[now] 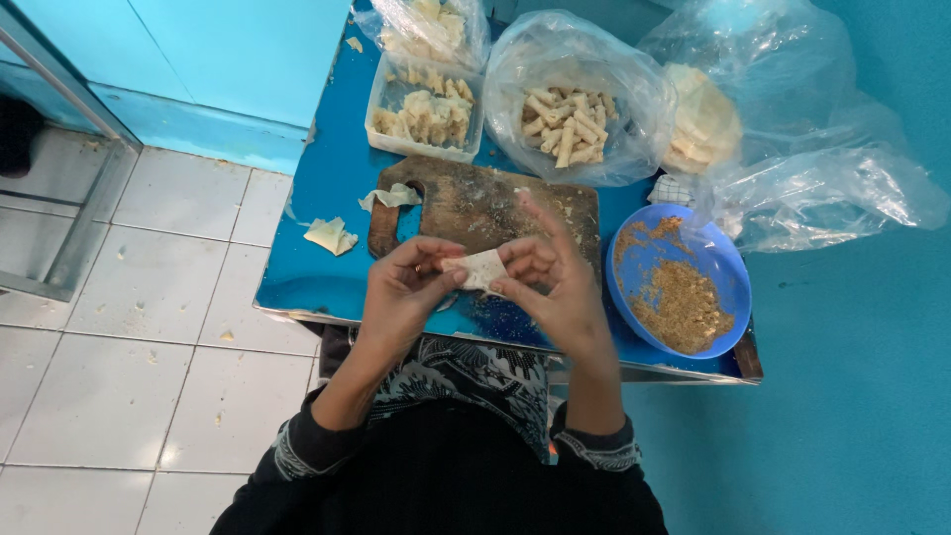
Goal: The person cuts a thin cracker sheet into small pieces on a wooden cutting board, folds and presses the pieces by hand, and places them into a blue bowl containing brown crumbs. At the end the person holds a stack of round crackers and the knife.
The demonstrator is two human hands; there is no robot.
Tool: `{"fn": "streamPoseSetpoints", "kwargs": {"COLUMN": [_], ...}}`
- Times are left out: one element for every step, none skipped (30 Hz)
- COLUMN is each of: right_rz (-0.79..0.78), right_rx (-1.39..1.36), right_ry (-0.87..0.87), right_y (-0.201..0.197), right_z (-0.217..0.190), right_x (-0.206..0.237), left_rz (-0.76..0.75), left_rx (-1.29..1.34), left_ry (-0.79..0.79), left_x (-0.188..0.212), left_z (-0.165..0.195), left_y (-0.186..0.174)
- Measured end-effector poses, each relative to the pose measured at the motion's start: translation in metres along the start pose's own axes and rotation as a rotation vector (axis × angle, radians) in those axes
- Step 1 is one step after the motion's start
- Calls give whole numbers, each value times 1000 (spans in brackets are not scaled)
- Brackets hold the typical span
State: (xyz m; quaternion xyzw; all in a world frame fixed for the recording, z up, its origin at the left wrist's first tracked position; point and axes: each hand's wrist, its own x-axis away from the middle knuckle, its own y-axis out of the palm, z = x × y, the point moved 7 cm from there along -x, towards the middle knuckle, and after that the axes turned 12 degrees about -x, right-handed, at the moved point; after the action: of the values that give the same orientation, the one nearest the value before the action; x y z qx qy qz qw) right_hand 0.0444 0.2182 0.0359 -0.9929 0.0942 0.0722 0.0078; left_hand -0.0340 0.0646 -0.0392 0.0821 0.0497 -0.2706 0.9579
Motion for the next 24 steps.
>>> {"fn": "streamPoseSetpoints", "kwargs": {"right_rz": [46, -34, -113, -193, -157, -120, -83, -39, 3, 43, 29, 16, 5, -36, -76, -117, -143, -169, -197, -157, -118, -81, -28, 26], "right_rx": [-22, -61, -101, -142, -91, -39, 15, -52, -117, -184, -84, 15, 115, 163, 212, 260, 267, 275, 283, 281, 280, 277, 224, 172], "right_ry": [4, -21, -47, -73, -135, -196, -258, -257, -258, -259, -261, -261, -260, -294, -329, -365, -348, -329, -312, -299, -286, -272, -243, -213], "right_y": [1, 11, 20, 27, 24, 21, 17, 10, 1, -5, -5, -5, -4, 1, 7, 13, 16, 19, 21, 19, 15, 13, 9, 5], "right_z": [0, -2, -4, -6, -9, -13, -17, -18, -19, -21, -23, -26, -29, -33, -36, -38, -38, -36, -34, -33, -31, -28, -24, -20], "right_x": [4, 10, 19, 24, 25, 25, 25, 22, 18, 13, 10, 9, 8, 8, 8, 8, 8, 7, 6, 6, 6, 6, 5, 3], "left_rz": [21, 30, 38, 46, -7, -61, -114, -156, -197, -236, -268, -299, -332, -320, -308, -297, -302, -306, -310, -290, -268, -244, -209, -176], "left_rx": [-18, 45, 108, 170, 290, 411, 531, 547, 563, 578, 592, 607, 621, 641, 660, 678, 640, 602, 565, 531, 497, 462, 425, 388], "left_ry": [32, 30, 28, 26, -34, -95, -156, -169, -180, -190, -206, -226, -246, -272, -298, -323, -312, -301, -288, -274, -260, -245, -216, -188], "left_x": [0, 0, -1, -3, -4, -5, -5, -4, -3, -2, -2, -1, 0, 0, 1, 1, 1, 0, 0, 0, 0, -1, -1, -2], "left_z": [-1, -4, -6, -6, -9, -11, -11, -8, -5, -1, 1, 3, 5, 5, 5, 5, 6, 7, 8, 8, 7, 6, 7, 7], "left_y": [0, 1, 4, 6, 11, 14, 18, 21, 23, 25, 27, 29, 32, 32, 33, 33, 33, 32, 31, 30, 28, 25, 21, 18]}}
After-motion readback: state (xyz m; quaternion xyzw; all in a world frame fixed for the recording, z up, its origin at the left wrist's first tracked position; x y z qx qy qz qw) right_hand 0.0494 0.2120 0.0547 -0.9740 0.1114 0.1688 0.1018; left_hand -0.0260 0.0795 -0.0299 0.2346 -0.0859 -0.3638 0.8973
